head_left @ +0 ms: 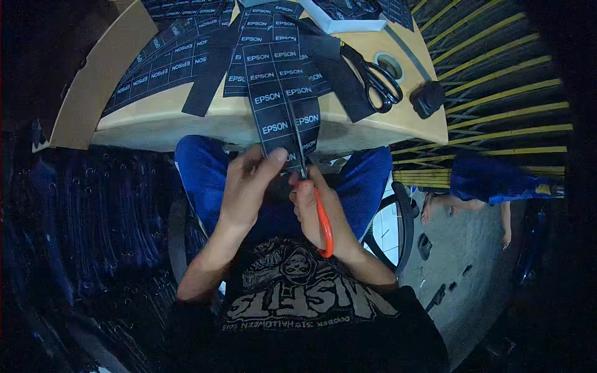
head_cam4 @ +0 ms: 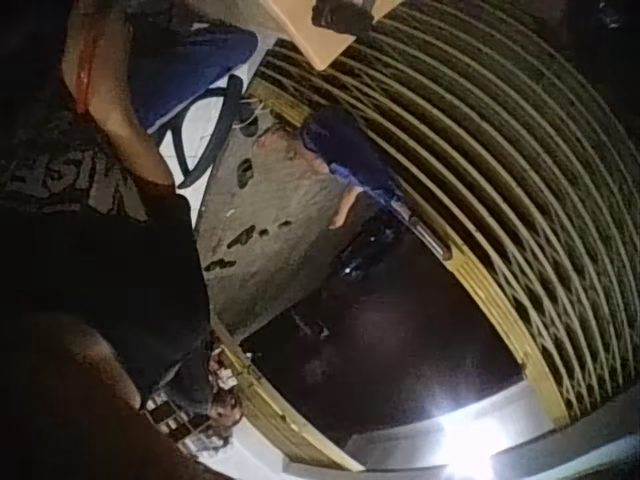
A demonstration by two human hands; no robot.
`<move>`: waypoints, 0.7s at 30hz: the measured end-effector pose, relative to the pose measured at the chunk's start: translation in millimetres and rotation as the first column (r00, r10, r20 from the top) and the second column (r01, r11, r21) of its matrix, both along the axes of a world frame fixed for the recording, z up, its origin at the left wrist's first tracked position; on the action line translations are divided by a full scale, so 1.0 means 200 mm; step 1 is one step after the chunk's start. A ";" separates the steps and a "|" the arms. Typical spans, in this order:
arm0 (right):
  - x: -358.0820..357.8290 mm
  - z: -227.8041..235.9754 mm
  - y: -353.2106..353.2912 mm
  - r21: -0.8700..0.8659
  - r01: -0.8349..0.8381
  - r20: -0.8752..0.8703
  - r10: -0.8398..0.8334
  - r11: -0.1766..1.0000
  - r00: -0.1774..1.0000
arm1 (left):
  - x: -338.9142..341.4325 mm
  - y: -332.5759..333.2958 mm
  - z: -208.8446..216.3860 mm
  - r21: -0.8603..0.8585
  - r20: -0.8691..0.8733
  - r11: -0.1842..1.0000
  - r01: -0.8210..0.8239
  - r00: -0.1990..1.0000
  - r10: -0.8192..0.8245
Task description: Cutting individual labels from a printed sheet using scissors.
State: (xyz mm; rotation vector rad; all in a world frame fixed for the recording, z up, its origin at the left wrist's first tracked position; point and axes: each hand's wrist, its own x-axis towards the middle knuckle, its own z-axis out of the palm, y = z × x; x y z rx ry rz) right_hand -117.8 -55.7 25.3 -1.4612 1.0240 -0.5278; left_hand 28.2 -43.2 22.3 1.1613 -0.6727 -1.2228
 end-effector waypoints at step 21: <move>0.00 0.02 0.00 -0.015 0.020 0.032 -0.020 1.000 0.999 | -0.02 -0.13 0.05 -0.069 0.059 0.986 -0.154 0.986 0.158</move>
